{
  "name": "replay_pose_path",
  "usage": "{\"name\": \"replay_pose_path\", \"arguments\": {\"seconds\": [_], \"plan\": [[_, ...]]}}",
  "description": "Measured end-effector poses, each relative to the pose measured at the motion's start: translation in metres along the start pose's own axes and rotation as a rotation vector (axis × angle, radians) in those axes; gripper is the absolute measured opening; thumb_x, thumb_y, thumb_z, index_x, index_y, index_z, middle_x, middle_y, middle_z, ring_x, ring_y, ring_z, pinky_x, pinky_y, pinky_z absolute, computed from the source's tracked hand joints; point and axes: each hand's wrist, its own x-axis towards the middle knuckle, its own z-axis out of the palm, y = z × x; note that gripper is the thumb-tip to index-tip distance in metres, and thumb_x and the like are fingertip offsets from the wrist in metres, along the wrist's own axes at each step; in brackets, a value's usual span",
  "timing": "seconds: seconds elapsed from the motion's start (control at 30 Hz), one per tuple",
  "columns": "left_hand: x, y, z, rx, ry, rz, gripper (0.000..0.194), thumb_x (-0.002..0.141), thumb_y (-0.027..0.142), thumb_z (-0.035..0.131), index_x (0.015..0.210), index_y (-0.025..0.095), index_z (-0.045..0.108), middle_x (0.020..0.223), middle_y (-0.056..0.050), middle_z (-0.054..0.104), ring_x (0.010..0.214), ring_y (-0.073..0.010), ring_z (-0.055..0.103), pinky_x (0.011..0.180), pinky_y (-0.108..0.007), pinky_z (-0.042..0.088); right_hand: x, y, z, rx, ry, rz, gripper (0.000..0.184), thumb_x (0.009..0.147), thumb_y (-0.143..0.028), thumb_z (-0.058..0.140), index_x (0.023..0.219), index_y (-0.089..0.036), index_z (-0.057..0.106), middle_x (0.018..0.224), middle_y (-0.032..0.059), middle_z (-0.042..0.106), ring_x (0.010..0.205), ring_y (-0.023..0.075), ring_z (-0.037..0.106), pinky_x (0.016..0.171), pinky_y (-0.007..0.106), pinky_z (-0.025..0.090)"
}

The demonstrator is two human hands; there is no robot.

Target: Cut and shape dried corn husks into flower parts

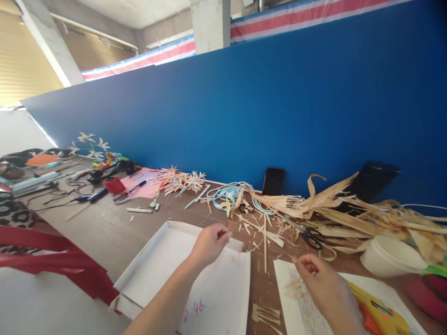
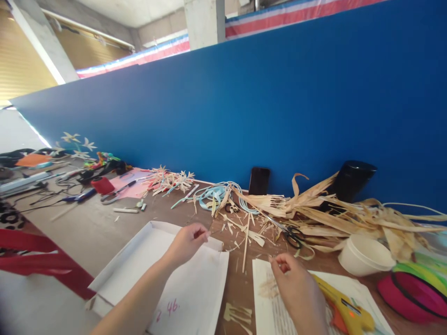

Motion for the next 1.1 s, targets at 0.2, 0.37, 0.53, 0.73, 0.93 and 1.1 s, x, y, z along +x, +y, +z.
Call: {"name": "replay_pose_path", "arguments": {"seconds": [0.2,0.37,0.53,0.73,0.93,1.1], "plan": [[-0.034,-0.018,0.025,0.127,0.053,-0.024,0.019,0.078,0.016,0.043,0.081,0.020,0.062,0.083,-0.002,0.060,0.074,-0.0134,0.052,0.068,-0.023,0.037,-0.002,0.001,-0.004,0.139,0.011,-0.088,0.039,0.071,-0.061,0.045,0.066,-0.025,0.060,0.062,-0.0016,0.064,0.060,0.0178,0.057,0.056,0.026,0.039],[-0.030,-0.016,0.031,0.161,-0.001,0.023,0.023,0.075,0.013,0.047,0.091,0.019,0.062,0.091,-0.005,0.057,0.084,-0.0164,0.053,0.077,-0.027,0.039,-0.001,0.008,0.000,0.083,-0.043,-0.123,0.037,0.070,-0.058,0.047,0.057,-0.024,0.056,0.048,-0.0036,0.055,0.050,0.0158,0.052,0.047,0.025,0.035],[-0.017,-0.018,0.032,0.187,-0.019,0.054,0.019,0.072,0.009,0.047,0.081,0.018,0.062,0.085,-0.004,0.055,0.079,-0.0143,0.052,0.072,-0.024,0.039,0.000,0.009,0.005,0.104,-0.046,-0.079,0.026,0.067,-0.051,0.051,0.070,-0.025,0.057,0.044,-0.0062,0.050,0.043,0.0149,0.049,0.043,0.024,0.032],[-0.006,-0.020,0.036,0.221,0.006,0.089,0.015,0.070,0.009,0.047,0.073,0.017,0.059,0.078,-0.003,0.055,0.076,-0.0141,0.051,0.069,-0.024,0.038,0.002,0.012,0.005,0.173,0.006,-0.130,0.034,0.071,-0.051,0.047,0.089,-0.025,0.059,0.051,-0.0044,0.057,0.046,0.0162,0.053,0.047,0.025,0.036],[0.010,-0.018,0.039,0.280,-0.003,0.114,0.015,0.070,0.009,0.048,0.075,0.017,0.060,0.081,-0.004,0.056,0.078,-0.0147,0.052,0.071,-0.024,0.038,0.006,0.016,0.002,0.186,0.074,-0.120,0.034,0.071,-0.053,0.048,0.084,-0.026,0.063,0.064,-0.0005,0.066,0.058,0.0193,0.060,0.054,0.027,0.042],[0.015,-0.005,0.036,0.336,-0.042,0.117,0.017,0.073,0.011,0.046,0.075,0.017,0.062,0.082,-0.005,0.058,0.077,-0.0156,0.053,0.070,-0.025,0.038,0.002,0.011,-0.003,0.176,0.081,-0.129,0.035,0.072,-0.057,0.046,0.070,-0.027,0.063,0.060,-0.0012,0.067,0.056,0.0189,0.060,0.052,0.025,0.042]]}}
